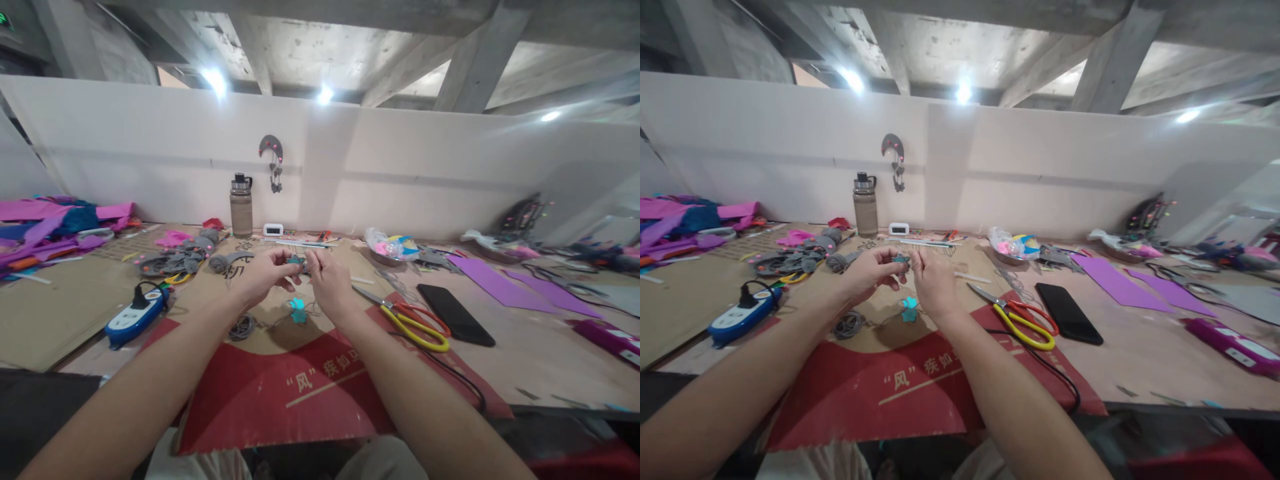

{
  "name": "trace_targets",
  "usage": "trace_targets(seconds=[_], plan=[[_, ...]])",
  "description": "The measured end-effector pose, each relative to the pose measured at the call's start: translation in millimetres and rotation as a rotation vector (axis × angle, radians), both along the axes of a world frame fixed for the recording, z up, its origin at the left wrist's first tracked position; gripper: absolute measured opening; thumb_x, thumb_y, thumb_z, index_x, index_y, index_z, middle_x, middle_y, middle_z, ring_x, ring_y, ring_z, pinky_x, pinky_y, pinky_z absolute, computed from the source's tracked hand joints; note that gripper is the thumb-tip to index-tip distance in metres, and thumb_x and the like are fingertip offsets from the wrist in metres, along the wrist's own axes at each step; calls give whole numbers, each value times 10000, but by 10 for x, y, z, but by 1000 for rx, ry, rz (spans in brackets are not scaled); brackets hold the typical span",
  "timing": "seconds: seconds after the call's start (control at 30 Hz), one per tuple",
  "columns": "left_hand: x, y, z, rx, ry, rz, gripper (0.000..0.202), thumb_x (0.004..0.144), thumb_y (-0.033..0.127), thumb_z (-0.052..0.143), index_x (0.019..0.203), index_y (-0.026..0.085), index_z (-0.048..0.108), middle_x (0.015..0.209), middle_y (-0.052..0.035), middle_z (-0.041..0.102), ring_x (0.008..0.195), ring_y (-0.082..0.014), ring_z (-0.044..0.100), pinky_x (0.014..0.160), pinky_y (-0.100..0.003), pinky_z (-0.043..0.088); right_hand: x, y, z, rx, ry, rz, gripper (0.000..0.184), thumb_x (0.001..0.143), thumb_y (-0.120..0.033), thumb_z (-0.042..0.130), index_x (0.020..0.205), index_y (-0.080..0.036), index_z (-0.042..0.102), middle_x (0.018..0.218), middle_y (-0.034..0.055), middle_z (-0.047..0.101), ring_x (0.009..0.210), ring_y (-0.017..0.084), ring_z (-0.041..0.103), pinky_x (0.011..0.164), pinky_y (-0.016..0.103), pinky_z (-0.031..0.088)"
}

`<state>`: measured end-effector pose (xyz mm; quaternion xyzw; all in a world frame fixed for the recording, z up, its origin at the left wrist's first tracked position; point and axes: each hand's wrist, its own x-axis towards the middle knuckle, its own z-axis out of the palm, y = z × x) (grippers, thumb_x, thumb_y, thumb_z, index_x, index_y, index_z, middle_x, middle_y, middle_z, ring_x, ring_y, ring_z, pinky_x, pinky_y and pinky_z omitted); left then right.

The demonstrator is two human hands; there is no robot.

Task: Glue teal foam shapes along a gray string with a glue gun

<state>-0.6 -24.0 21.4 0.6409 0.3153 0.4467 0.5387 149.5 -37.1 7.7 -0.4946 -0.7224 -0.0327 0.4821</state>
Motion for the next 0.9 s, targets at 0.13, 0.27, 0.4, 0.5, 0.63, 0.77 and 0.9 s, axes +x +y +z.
trace_targets(seconds=[0.13, 0.27, 0.4, 0.5, 0.63, 0.77, 0.9], plan=[[4, -5, 6, -5, -15, -11, 215, 665, 276, 693, 786, 140, 578, 697, 3, 584, 576, -113, 595, 473, -230, 502, -6, -12, -5, 6, -3, 11, 369, 938, -392, 298, 678, -202, 476, 634, 4, 539, 575, 129, 457, 557, 256, 278], [13, -17, 11, 19, -7, -1, 234, 663, 295, 700, 791, 138, 585, 700, 2, 586, 566, -108, 589, 481, -232, 503, -7, -21, -1, 4, -4, 20, 375, 936, -401, 299, 670, -202, 473, 632, 2, 532, 571, 127, 447, 554, 255, 277], [20, -28, 10, 60, 17, 19, 256, 664, 304, 696, 834, 136, 604, 696, -5, 601, 563, -108, 591, 498, -231, 501, 2, -24, 9, -4, -7, 45, 380, 932, -415, 299, 670, -203, 474, 639, 6, 535, 584, 131, 453, 556, 254, 285], [22, -29, 2, 76, 21, 33, 231, 672, 294, 679, 827, 138, 606, 681, -4, 600, 560, -107, 588, 499, -229, 497, 10, -24, 13, -23, 20, 80, 390, 931, -432, 289, 669, -206, 468, 645, 9, 537, 602, 137, 466, 564, 253, 299], [30, -33, -2, 86, 26, 61, 195, 677, 276, 662, 803, 142, 597, 658, 0, 592, 548, -107, 585, 484, -223, 487, 14, -13, 8, -62, 79, 130, 406, 929, -457, 276, 669, -210, 467, 670, 14, 552, 635, 145, 489, 573, 255, 320], [36, -57, 6, 109, 47, 65, 186, 682, 283, 657, 783, 142, 590, 674, -10, 598, 553, -108, 585, 476, -216, 481, 14, -1, 11, -80, 97, 184, 399, 928, -451, 281, 670, -209, 466, 663, 9, 546, 635, 143, 491, 570, 254, 323], [29, -66, 5, 128, 64, 59, 236, 703, 348, 650, 800, 139, 599, 691, -21, 610, 570, -118, 594, 480, -223, 484, 24, -2, 30, -72, 78, 186, 394, 932, -430, 283, 657, -207, 455, 646, 2, 526, 617, 138, 474, 567, 252, 311]])
